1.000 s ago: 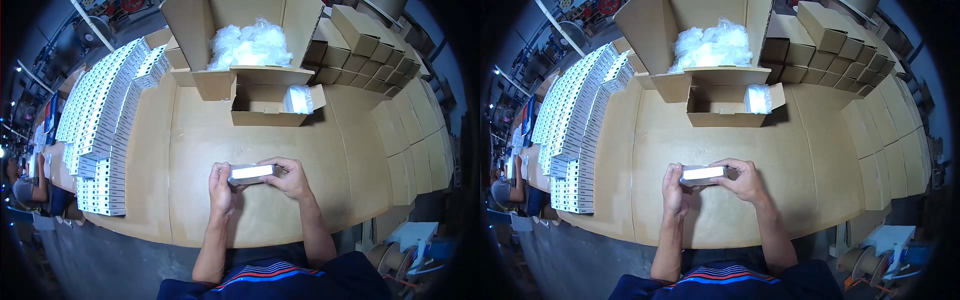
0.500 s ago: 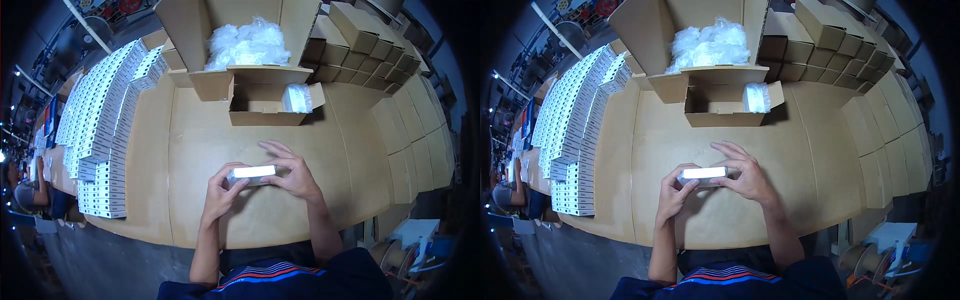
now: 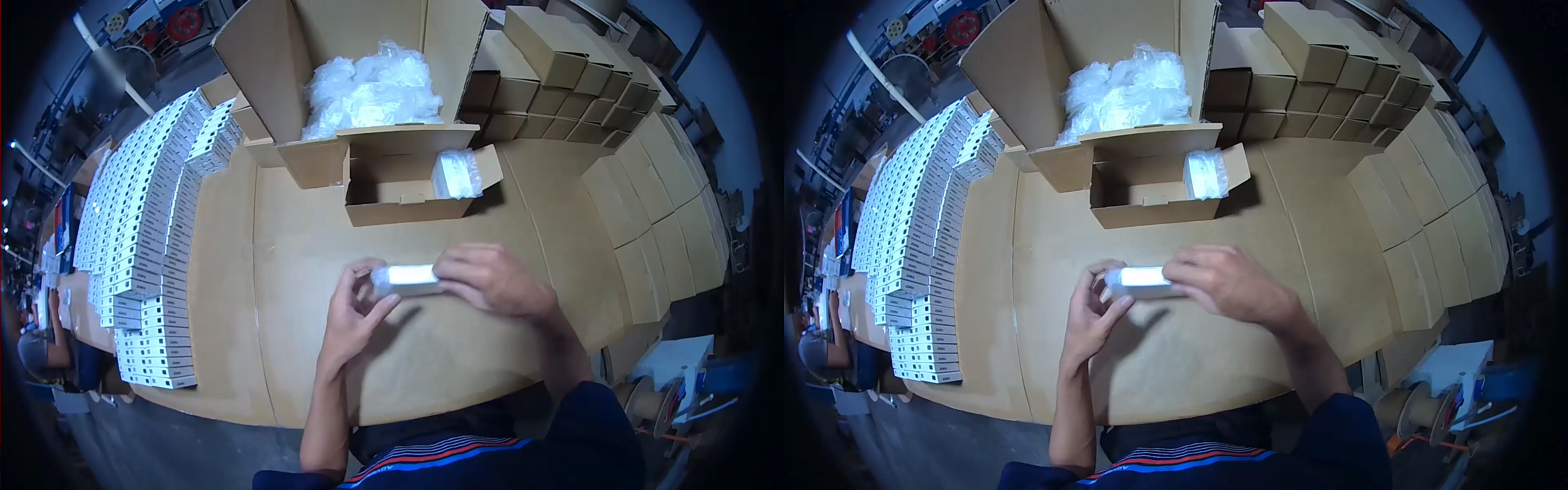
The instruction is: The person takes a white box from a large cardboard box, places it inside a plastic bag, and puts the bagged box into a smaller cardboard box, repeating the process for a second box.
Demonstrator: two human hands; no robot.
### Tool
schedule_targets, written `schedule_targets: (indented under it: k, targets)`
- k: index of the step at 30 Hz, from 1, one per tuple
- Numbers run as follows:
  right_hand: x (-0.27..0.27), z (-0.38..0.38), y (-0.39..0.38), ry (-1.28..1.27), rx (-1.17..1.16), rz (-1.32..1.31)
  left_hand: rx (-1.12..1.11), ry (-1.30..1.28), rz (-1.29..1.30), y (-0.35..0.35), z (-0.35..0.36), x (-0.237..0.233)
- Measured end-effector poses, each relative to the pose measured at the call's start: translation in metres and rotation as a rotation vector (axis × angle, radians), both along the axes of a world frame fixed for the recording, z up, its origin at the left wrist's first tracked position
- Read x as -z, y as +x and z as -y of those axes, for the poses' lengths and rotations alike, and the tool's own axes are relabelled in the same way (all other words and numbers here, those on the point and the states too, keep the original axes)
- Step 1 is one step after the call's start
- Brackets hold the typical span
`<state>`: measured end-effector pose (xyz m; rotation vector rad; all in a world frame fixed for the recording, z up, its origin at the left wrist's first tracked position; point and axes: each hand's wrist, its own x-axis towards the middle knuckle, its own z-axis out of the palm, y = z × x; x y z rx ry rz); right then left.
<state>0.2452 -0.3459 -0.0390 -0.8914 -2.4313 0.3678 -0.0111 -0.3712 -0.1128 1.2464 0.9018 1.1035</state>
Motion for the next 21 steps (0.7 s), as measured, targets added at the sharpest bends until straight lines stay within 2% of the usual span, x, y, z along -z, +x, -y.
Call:
schedule_targets:
  k: [3, 4, 7, 8, 11, 12, 15, 21]
  targets:
    - [-0.018, -0.004, 0.008, -0.025, 0.207, -0.060, -0.283, 0.357, -0.710, 0.001, -0.020, -0.019]
    - [-0.027, -0.006, 0.006, -0.056, 0.279, -0.140, -0.271, 0.448, -0.800, -0.003, -0.030, -0.018]
    - [-0.026, -0.016, -0.008, 0.074, 0.554, -0.323, -0.266, 0.534, -0.928, -0.004, -0.052, -0.011]
    - [-0.017, -0.025, -0.013, 0.178, 0.572, -0.401, -0.237, 0.513, -0.943, -0.004, -0.055, -0.011]
    - [0.009, -0.041, -0.028, 0.326, 0.693, -0.421, -0.233, 0.513, -0.968, -0.001, -0.063, -0.005]
    - [0.014, -0.044, -0.032, 0.322, 0.725, -0.393, -0.211, 0.452, -0.960, 0.001, -0.063, -0.007]
    - [0.036, -0.056, -0.035, 0.284, 0.772, -0.378, -0.216, 0.465, -0.949, 0.002, -0.063, -0.002]
    - [0.045, -0.073, -0.033, 0.215, 0.829, -0.287, -0.253, 0.483, -0.980, 0.006, -0.061, 0.002]
